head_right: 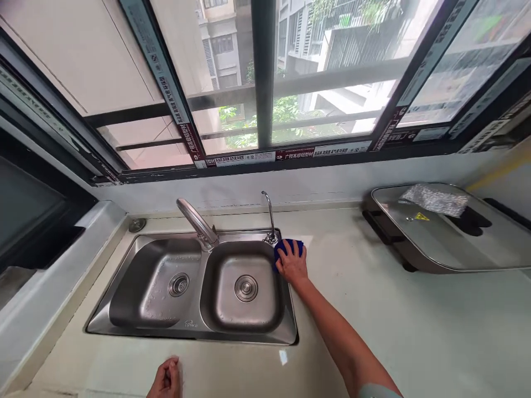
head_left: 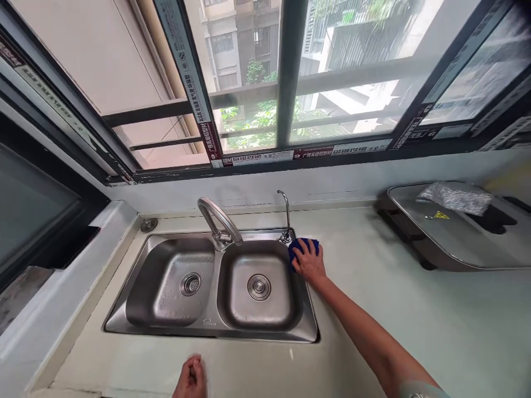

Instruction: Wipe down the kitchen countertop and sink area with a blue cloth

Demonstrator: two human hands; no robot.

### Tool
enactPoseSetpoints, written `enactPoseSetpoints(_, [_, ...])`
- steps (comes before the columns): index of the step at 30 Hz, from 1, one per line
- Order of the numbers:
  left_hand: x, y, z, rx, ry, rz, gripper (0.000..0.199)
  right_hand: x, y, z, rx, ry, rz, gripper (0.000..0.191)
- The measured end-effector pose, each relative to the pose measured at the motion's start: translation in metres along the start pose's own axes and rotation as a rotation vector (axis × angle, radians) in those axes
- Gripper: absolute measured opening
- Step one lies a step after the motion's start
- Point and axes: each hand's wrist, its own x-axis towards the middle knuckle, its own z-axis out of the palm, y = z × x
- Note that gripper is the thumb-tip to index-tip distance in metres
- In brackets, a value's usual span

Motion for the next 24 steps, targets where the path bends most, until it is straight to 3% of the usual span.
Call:
enactPoseSetpoints(9, [0.000,-0.001,0.002,-0.061,-0.064,0.195,0.032,-0.120,-0.019,-0.031,-0.021,0.010,-0.076,0.033])
enactPoseSetpoints(13, [0.011,-0.015,-0.010,-0.195,-0.217,0.328,0.029,-0.170,-0.025,-0.035,-0.010,0.038,-0.130,0.032])
enactPoseSetpoints(16, [0.026,-0.030,-0.022,-0.256,-0.220,0.382,0.030,-0.204,-0.026,-0.036,0.008,0.066,-0.070,0.033])
enactPoseSetpoints(20, [0.048,-0.046,-0.028,-0.270,-0.181,0.340,0.031,-0.258,-0.019,-0.041,0.037,0.055,-0.003,0.036])
enactPoseSetpoints(24, [0.059,-0.051,-0.018,-0.234,-0.134,0.253,0.033,-0.310,-0.010,-0.050,-0.029,0.045,0.017,0.038])
